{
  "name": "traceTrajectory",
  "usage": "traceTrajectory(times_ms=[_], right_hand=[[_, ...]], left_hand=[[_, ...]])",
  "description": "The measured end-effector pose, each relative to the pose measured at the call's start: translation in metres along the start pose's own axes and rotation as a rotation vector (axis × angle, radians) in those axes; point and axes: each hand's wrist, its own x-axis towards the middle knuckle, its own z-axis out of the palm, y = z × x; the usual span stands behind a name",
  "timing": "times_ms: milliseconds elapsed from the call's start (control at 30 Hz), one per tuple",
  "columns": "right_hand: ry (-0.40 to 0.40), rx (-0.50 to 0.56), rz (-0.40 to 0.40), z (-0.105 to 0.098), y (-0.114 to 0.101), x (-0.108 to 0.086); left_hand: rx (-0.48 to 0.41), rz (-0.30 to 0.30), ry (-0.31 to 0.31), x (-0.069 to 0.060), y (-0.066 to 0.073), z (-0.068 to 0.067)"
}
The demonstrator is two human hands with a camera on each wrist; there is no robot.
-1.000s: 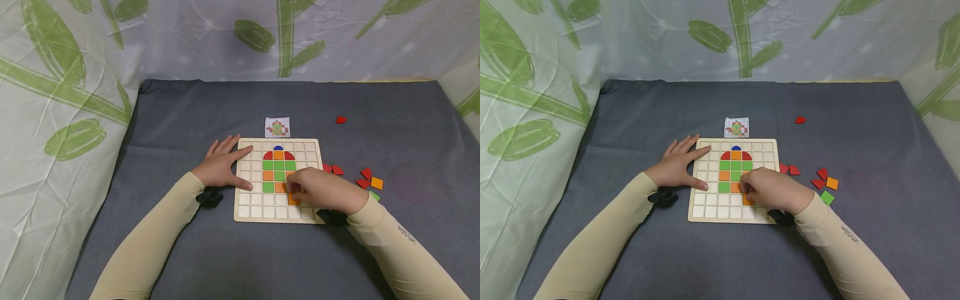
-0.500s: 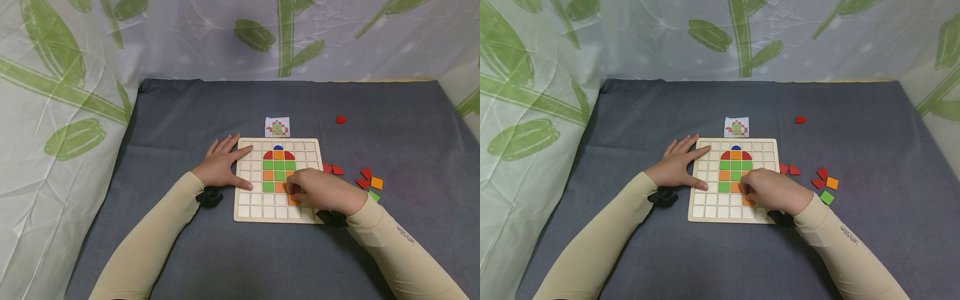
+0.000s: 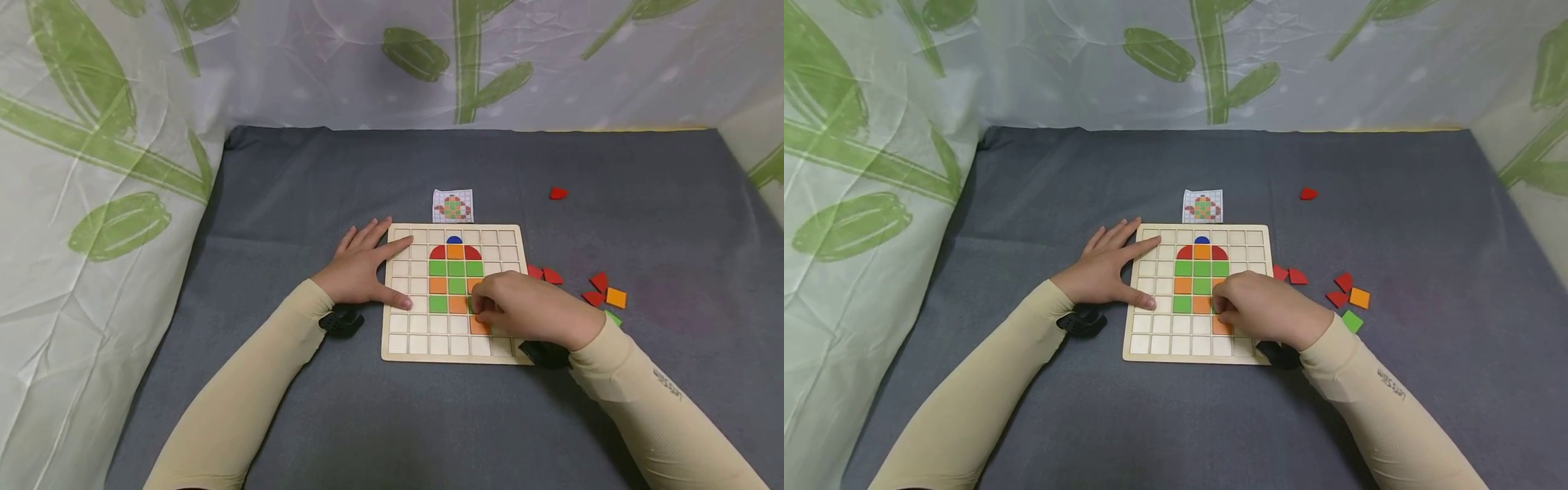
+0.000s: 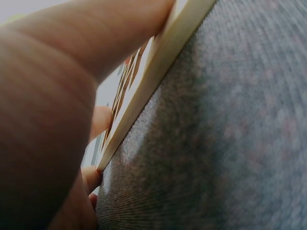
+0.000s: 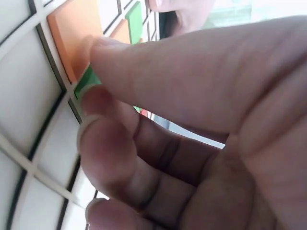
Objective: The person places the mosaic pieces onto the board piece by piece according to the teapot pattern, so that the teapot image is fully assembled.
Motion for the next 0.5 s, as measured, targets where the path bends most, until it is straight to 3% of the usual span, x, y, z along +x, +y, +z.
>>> traceTrajectory(times_ms=[500], right_hand=[[0.117,-0.056,0.080,-0.014,0.026,-0.020]], left_hand=[[0.009,0.000,0.009,0.000,-0.003,0.001]])
